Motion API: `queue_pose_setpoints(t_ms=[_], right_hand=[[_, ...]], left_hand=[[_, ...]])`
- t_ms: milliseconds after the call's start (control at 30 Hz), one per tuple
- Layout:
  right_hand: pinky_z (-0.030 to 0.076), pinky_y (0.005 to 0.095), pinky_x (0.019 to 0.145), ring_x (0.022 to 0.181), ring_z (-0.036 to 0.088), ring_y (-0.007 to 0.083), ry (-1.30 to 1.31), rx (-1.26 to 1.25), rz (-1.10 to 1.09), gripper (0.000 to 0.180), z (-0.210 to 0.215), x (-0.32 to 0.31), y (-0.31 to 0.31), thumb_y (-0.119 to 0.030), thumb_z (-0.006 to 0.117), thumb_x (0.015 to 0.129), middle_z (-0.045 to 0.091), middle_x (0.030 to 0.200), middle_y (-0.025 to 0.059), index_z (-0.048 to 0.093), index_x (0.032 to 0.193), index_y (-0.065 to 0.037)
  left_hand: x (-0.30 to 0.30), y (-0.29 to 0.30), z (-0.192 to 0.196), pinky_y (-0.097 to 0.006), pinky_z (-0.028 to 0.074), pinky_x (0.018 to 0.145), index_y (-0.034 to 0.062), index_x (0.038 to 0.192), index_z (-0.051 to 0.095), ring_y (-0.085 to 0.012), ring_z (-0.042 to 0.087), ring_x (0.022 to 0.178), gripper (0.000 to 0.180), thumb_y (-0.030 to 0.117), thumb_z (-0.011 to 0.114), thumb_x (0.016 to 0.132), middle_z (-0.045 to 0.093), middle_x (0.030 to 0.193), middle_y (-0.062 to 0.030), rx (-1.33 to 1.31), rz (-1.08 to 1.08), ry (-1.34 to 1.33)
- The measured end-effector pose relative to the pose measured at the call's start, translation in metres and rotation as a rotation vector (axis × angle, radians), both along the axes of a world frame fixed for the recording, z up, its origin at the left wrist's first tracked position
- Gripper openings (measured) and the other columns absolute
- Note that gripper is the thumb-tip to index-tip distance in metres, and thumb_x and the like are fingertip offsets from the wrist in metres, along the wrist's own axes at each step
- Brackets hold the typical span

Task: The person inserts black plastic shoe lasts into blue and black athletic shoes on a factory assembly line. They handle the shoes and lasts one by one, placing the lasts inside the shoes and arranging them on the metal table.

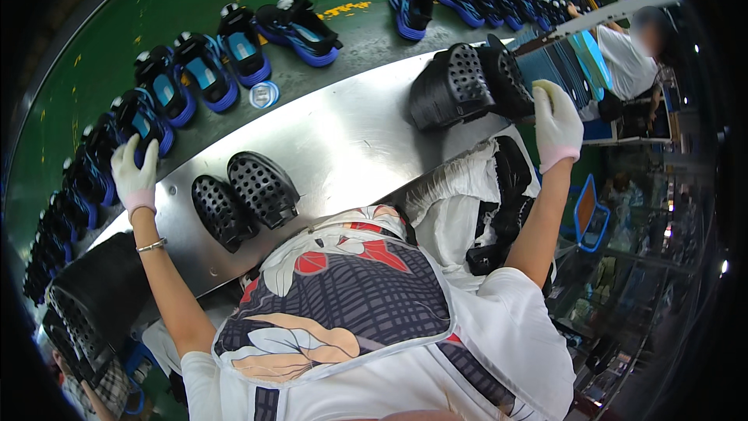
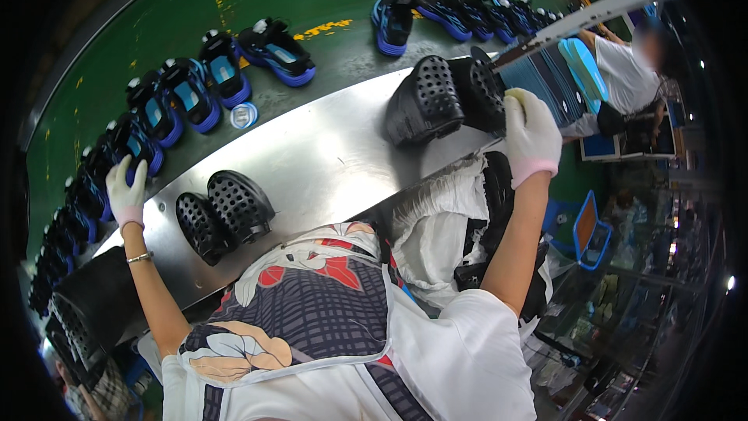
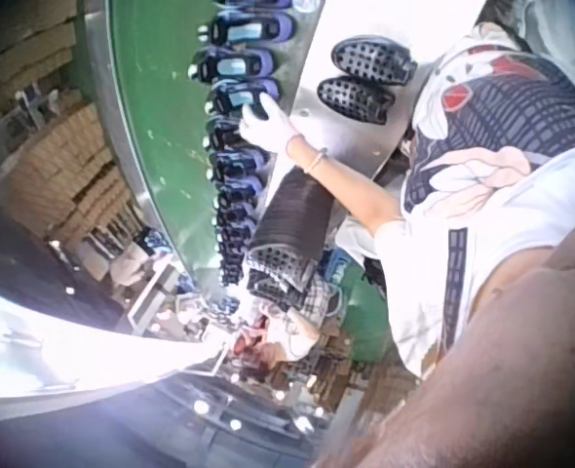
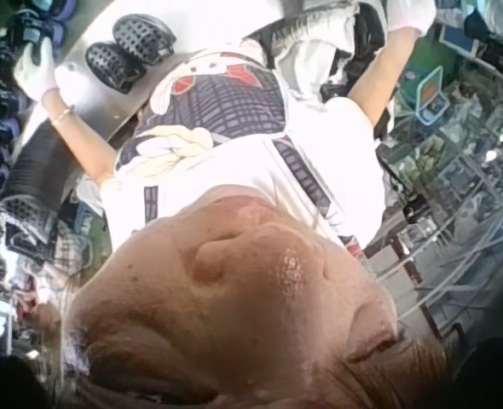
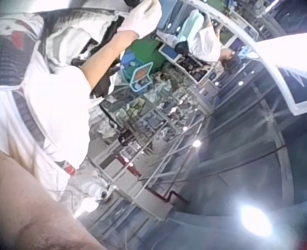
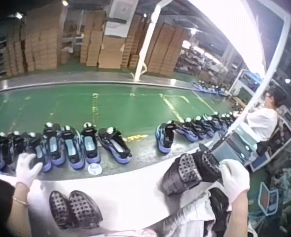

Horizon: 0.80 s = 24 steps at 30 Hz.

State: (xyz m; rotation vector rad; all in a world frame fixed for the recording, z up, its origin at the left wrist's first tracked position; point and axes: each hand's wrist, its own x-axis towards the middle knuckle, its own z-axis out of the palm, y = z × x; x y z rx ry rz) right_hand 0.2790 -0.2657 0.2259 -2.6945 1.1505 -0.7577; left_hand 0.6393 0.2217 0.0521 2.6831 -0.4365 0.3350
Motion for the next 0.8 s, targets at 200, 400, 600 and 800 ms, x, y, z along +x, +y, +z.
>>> queue_pose_setpoints(t_ms=[200, 400, 600, 800], right_hand=[[0.048, 0.0336, 0.082, 0.091, 0.063, 0.0261, 0.007, -0.026, 0.052, 0.021, -0.007, -0.02, -0.015, -0.018, 0.062, 0.087, 0.064, 0.099, 0.0105, 0.065, 0.105, -0.008], [0.048, 0.0313, 0.087, 0.098, 0.063, 0.0223, 0.083, 0.222, 0.107, 0.032, -0.004, -0.03, -0.019, -0.012, 0.061, 0.084, 0.06, 0.11, 0.01, 0.06, 0.115, -0.008], [0.049, 0.0326, 0.09, 0.102, 0.062, 0.0248, 0.207, 0.209, 0.138, 0.039, -0.008, -0.026, -0.029, -0.012, 0.066, 0.079, 0.059, 0.112, 0.0105, 0.057, 0.117, -0.008], [0.049, 0.0324, 0.089, 0.1, 0.063, 0.0259, 0.207, 0.201, 0.18, 0.038, -0.005, -0.031, -0.029, -0.013, 0.07, 0.077, 0.06, 0.11, 0.0106, 0.059, 0.112, -0.006]], left_hand=[[0.028, -0.003, -0.031, -0.033, 0.044, 0.091, 0.0047, 0.113, 0.066, -0.0261, 0.06, 0.103, 0.045, 0.04, 0.064, 0.086, 0.065, 0.111, -0.0127, -0.222, 0.034, 0.271], [0.023, -0.036, -0.019, -0.032, 0.046, 0.087, 0.0018, 0.108, 0.067, -0.0295, 0.061, 0.095, 0.045, 0.04, 0.064, 0.086, 0.065, 0.107, -0.0148, -0.181, -0.028, 0.247], [0.021, -0.022, -0.028, -0.026, 0.045, 0.071, 0.0017, 0.121, 0.06, -0.0135, 0.056, 0.076, 0.046, 0.034, 0.063, 0.088, 0.065, 0.096, -0.0066, -0.342, 0.09, 0.473], [0.004, -0.023, -0.016, -0.02, 0.041, 0.061, 0.0024, 0.133, 0.05, -0.006, 0.049, 0.069, 0.05, 0.025, 0.062, 0.09, 0.058, 0.088, -0.0009, -0.422, -0.007, 0.538]])
